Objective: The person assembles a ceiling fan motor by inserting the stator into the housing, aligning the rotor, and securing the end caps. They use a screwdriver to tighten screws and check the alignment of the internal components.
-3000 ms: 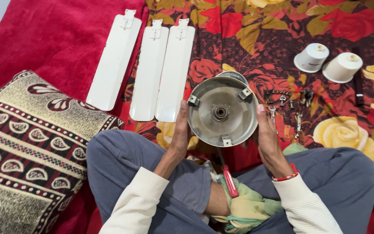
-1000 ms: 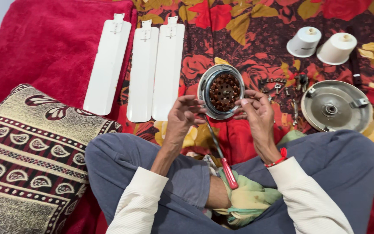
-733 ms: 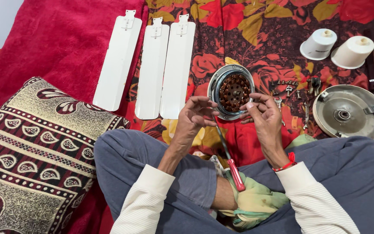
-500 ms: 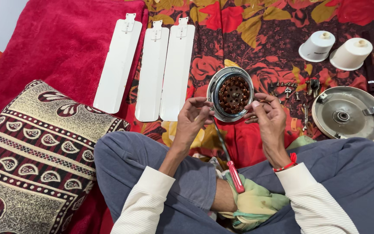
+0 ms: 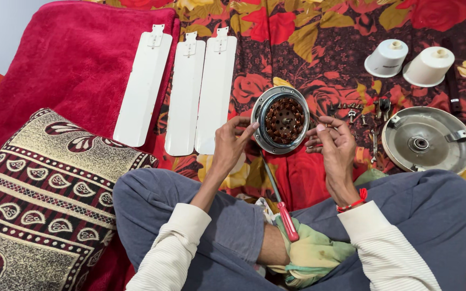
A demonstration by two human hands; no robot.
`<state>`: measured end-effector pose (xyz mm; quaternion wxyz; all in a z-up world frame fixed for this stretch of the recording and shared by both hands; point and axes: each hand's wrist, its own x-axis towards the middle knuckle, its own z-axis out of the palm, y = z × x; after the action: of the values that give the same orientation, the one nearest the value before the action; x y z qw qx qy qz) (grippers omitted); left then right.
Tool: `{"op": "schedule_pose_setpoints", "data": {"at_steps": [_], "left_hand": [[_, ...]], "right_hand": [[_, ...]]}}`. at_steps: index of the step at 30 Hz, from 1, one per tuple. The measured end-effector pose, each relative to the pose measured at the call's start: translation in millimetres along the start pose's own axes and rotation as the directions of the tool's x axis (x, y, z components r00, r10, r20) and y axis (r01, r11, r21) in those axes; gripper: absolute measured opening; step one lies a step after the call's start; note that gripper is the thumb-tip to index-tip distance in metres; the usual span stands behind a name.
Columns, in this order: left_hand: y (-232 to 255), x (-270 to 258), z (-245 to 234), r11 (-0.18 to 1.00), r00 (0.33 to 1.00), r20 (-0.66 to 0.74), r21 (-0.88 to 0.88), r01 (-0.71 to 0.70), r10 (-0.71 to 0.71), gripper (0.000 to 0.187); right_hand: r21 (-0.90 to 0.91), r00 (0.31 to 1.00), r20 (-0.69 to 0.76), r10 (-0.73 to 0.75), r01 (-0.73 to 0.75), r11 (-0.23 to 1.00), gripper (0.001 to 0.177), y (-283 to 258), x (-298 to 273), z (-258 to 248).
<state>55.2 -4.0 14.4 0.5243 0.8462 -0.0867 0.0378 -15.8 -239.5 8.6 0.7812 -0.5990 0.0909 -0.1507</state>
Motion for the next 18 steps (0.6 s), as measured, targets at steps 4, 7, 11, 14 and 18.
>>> {"op": "schedule_pose_setpoints", "data": {"at_steps": [4, 7, 11, 14, 18], "left_hand": [[2, -4, 0, 0.997, 0.997, -0.012, -0.018, -0.074, 0.073, 0.032], [1, -3, 3, 0.996, 0.996, -0.019, -0.023, -0.091, 0.091, 0.029], [-6, -1, 4, 0.994, 0.994, -0.001, -0.003, -0.105, 0.105, 0.028], [-14, -1, 1, 0.995, 0.995, 0.023, -0.018, -0.098, 0.098, 0.028], [-21, -1, -1, 0.975, 0.988, 0.108, -0.204, -0.088, 0.112, 0.033]], "right_hand": [[-0.011, 1.0, 0.006, -0.002, 0.002, 1.0, 0.031, 0, 1, 1], [-0.005, 1.0, 0.007, -0.004, 0.005, 1.0, 0.031, 0, 1, 1], [-0.016, 1.0, 0.012, -0.009, 0.009, 1.0, 0.032, -1, 0, 0], [-0.021, 1.0, 0.016, -0.007, 0.007, 1.0, 0.032, -1, 0, 0], [-0.011, 1.0, 0.021, -0.003, 0.003, 1.0, 0.032, 0, 1, 0]]}}
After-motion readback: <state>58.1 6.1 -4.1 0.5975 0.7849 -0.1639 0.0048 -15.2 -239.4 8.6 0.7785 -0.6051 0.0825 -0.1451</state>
